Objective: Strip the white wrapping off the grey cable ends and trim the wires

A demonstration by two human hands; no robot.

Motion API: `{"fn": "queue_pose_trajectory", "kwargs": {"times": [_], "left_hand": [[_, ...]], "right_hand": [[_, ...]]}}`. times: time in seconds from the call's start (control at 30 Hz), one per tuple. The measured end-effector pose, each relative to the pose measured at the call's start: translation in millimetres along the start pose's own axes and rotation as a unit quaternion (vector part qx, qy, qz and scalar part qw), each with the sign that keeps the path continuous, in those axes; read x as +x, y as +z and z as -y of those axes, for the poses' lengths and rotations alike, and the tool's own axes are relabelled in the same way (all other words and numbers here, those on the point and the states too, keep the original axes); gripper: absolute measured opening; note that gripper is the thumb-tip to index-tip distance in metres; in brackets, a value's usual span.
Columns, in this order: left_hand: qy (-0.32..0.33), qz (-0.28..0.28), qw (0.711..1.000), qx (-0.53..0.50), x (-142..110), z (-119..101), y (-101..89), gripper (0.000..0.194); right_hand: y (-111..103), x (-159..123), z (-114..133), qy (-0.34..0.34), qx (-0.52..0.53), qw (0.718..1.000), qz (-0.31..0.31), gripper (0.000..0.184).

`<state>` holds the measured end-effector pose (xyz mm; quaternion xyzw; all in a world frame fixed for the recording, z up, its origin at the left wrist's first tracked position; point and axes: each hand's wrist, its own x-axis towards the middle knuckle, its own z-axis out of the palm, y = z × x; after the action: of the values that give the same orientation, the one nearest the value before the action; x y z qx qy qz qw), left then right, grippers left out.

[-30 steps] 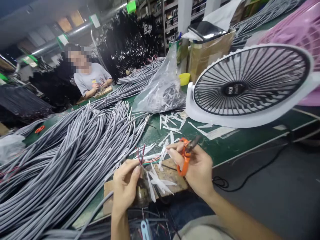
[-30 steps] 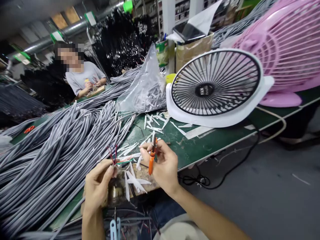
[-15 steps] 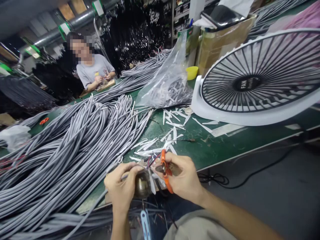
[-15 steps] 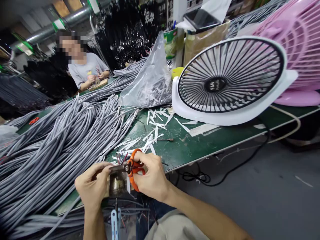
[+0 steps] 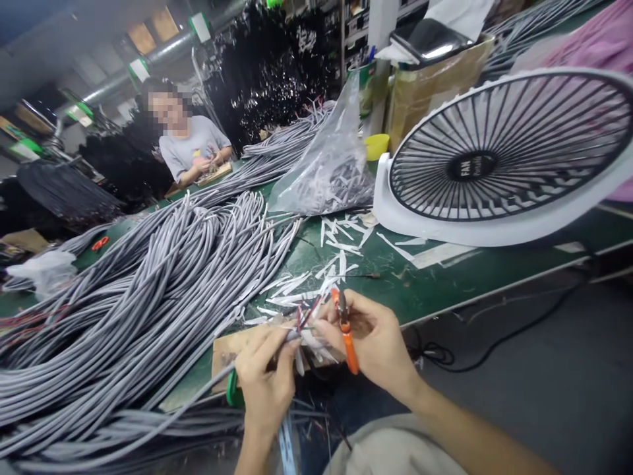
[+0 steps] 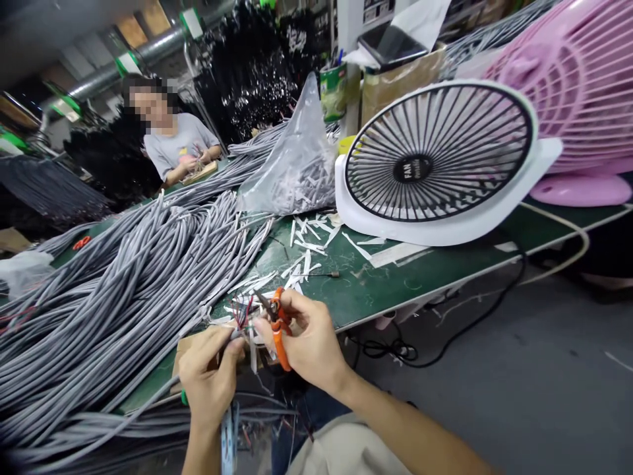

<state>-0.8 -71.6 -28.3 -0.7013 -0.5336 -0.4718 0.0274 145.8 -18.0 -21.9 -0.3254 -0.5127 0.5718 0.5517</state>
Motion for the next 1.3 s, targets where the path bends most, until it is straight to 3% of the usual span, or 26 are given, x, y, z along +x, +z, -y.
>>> {"fn": "queue_pose_trajectory", "kwargs": {"times": [0.4, 0.6, 0.97, 1.17, 1.3], "left_hand": [[-0.029, 0.011, 1.000, -0.005, 5.2, -11.2, -1.5, 0.007], [-0.117, 0.036, 0.992, -0.027, 7.6, -12.5, 1.2, 0.015], [-0.252, 0.006, 0.941, -0.225, 12.1, -8.4, 1.5, 0.017], [-0.187, 0.104, 0.928, -0.304, 15.7, -0.2, -14.9, 0.019], [-0.148, 0.104, 0.930, -0.319, 16.2, 2.0, -18.0, 0.011]], "right_hand": [[0.7, 1.9, 9.0, -0.058, 0.024, 0.998, -0.010, 0.032], [2.7, 0.0, 8.4, -0.064, 0.016, 0.998, -0.019, 0.034], [6.4, -4.0, 4.3, -0.048, 0.042, 0.998, -0.021, 0.032], [10.1, -6.9, -0.8, 0.004, 0.057, 0.998, -0.006, 0.033], [15.0, -1.7, -4.6, 0.032, 0.062, 0.997, 0.034, 0.035]]}}
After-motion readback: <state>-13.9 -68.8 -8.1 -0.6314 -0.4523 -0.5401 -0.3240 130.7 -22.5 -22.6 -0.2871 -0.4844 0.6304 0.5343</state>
